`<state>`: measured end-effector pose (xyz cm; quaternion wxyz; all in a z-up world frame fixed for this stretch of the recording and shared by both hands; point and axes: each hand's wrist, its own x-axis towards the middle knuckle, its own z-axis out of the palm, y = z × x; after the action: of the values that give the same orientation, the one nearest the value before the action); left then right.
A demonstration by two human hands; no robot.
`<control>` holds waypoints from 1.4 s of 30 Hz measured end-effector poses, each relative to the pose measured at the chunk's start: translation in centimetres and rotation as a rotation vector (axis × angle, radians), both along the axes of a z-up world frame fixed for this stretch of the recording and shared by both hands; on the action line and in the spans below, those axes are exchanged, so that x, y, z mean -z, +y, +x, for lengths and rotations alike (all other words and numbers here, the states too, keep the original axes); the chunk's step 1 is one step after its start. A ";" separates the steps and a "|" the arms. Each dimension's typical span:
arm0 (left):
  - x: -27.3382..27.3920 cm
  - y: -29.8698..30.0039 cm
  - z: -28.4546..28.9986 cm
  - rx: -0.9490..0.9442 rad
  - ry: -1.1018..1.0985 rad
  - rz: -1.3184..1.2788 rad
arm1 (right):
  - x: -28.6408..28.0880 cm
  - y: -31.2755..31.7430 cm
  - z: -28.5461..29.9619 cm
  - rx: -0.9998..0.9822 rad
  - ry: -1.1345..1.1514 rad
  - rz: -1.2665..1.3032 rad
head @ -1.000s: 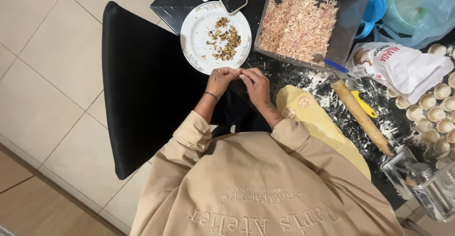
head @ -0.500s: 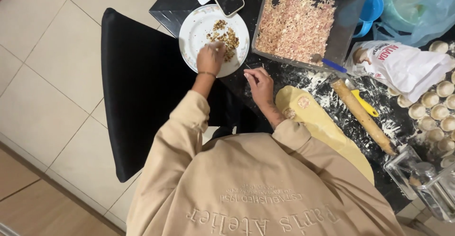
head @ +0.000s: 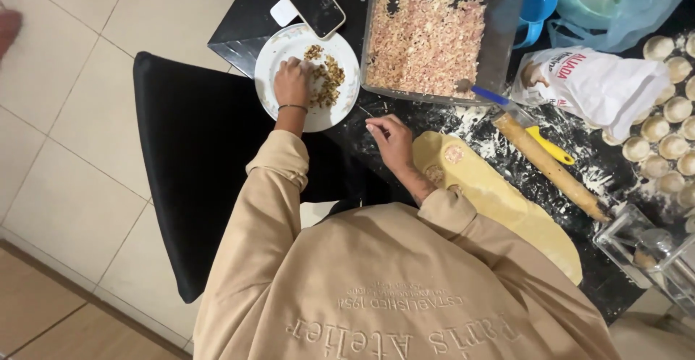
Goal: Placing meat filling on dough and folding it to make dumplings.
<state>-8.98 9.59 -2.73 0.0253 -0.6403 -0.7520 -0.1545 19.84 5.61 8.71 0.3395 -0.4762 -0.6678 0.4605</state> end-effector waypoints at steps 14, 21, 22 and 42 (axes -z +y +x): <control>-2.0 -0.7 0.1 -0.054 -0.088 -0.014 | 0.2 -2.1 4.7 0.060 0.004 -0.073; -2.3 -1.9 -0.3 -0.089 -0.305 0.037 | 0.2 -3.0 5.5 0.099 -0.012 -0.085; -2.3 -1.9 -0.3 -0.085 -0.306 0.037 | 0.2 -3.1 5.5 0.103 -0.012 -0.084; -2.4 -1.1 1.1 -0.072 -0.106 -0.017 | -0.2 -3.8 7.0 0.159 -0.027 -0.072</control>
<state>-7.84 8.50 -0.34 -0.0144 -0.6038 -0.7762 -0.1807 26.83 1.84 8.87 0.3486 -0.5455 -0.6155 0.4495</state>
